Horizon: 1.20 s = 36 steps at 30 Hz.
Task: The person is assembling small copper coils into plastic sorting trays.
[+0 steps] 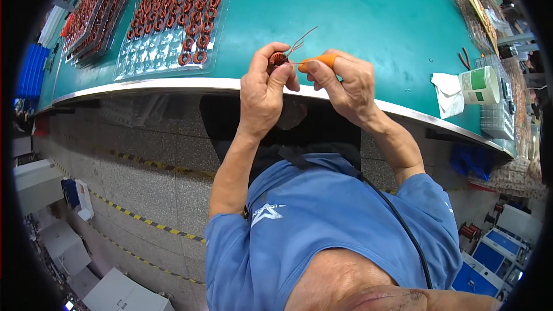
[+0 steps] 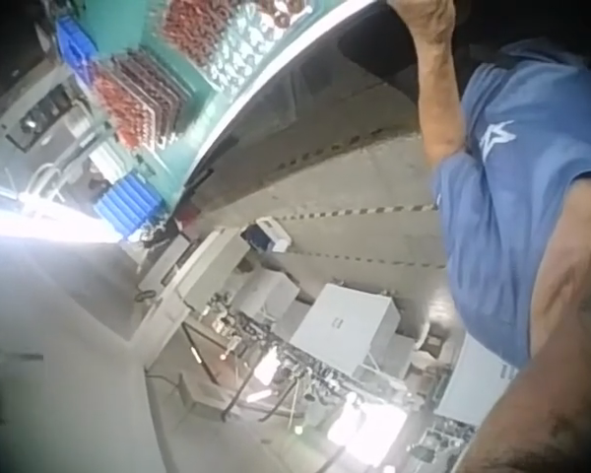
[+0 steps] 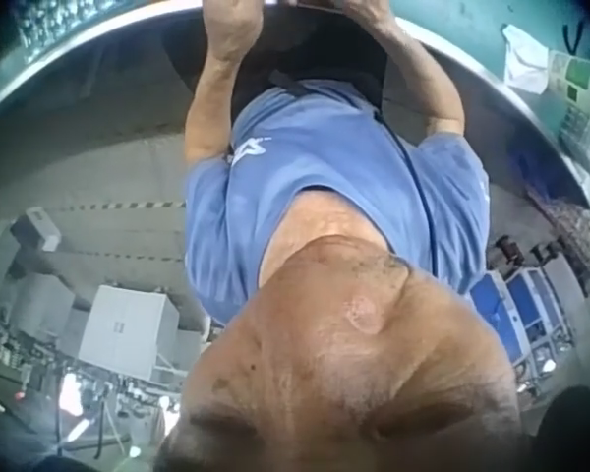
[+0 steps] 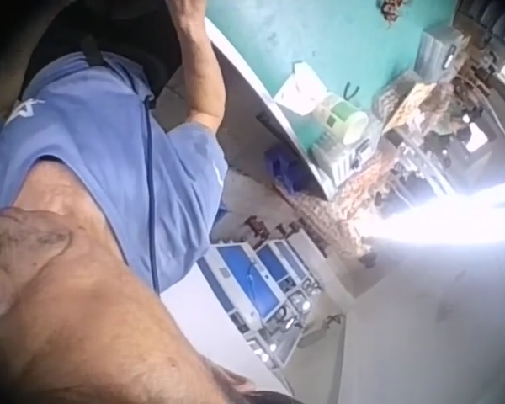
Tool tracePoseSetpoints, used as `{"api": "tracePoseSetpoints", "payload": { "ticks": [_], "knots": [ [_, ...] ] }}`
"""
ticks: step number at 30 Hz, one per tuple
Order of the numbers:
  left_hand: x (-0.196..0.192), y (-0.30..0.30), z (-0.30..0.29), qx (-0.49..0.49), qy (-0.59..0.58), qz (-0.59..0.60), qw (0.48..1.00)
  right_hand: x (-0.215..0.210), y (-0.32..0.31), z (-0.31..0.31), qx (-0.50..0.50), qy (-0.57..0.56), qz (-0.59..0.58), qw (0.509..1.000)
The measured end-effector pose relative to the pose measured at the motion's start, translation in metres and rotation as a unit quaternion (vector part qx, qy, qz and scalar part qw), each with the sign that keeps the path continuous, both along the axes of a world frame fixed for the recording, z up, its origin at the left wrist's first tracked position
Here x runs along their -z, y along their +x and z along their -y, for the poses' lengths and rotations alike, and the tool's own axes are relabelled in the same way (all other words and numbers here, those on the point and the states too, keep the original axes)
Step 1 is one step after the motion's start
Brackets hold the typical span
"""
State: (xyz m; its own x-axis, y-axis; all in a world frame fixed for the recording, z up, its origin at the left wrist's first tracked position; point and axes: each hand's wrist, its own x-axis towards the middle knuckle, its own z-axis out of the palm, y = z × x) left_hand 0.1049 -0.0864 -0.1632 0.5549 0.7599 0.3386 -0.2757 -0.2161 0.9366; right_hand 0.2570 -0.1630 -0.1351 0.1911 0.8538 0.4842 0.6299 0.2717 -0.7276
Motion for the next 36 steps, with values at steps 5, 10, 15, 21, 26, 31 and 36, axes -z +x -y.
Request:
{"api": "tracePoseSetpoints", "payload": {
  "ticks": [5,10,15,21,26,31,36],
  "knots": [
    [0.000,0.005,0.006,0.031,-0.022,0.060,0.997,-0.009,0.011,-0.007,-0.034,-0.106,-0.308,0.945],
    [0.005,-0.005,0.003,0.084,-0.085,0.086,0.989,0.006,0.017,-0.015,-0.034,-0.088,-0.273,0.957],
    [0.008,-0.011,-0.004,0.150,-0.136,0.045,0.978,0.014,0.019,-0.012,-0.097,-0.111,-0.302,0.942],
    [0.006,-0.012,-0.006,0.064,-0.023,-0.057,0.996,0.011,0.021,-0.010,-0.092,-0.178,-0.364,0.910],
    [0.006,-0.011,-0.006,0.062,-0.083,-0.019,0.994,0.004,0.006,-0.005,-0.047,-0.105,-0.260,0.959],
    [-0.002,-0.004,0.007,0.064,-0.163,0.080,0.981,0.000,0.003,-0.001,-0.055,-0.058,-0.282,0.956],
    [-0.002,-0.003,0.004,0.028,-0.171,0.079,0.982,0.009,0.008,0.005,0.060,0.013,-0.283,0.957]
  ]
}}
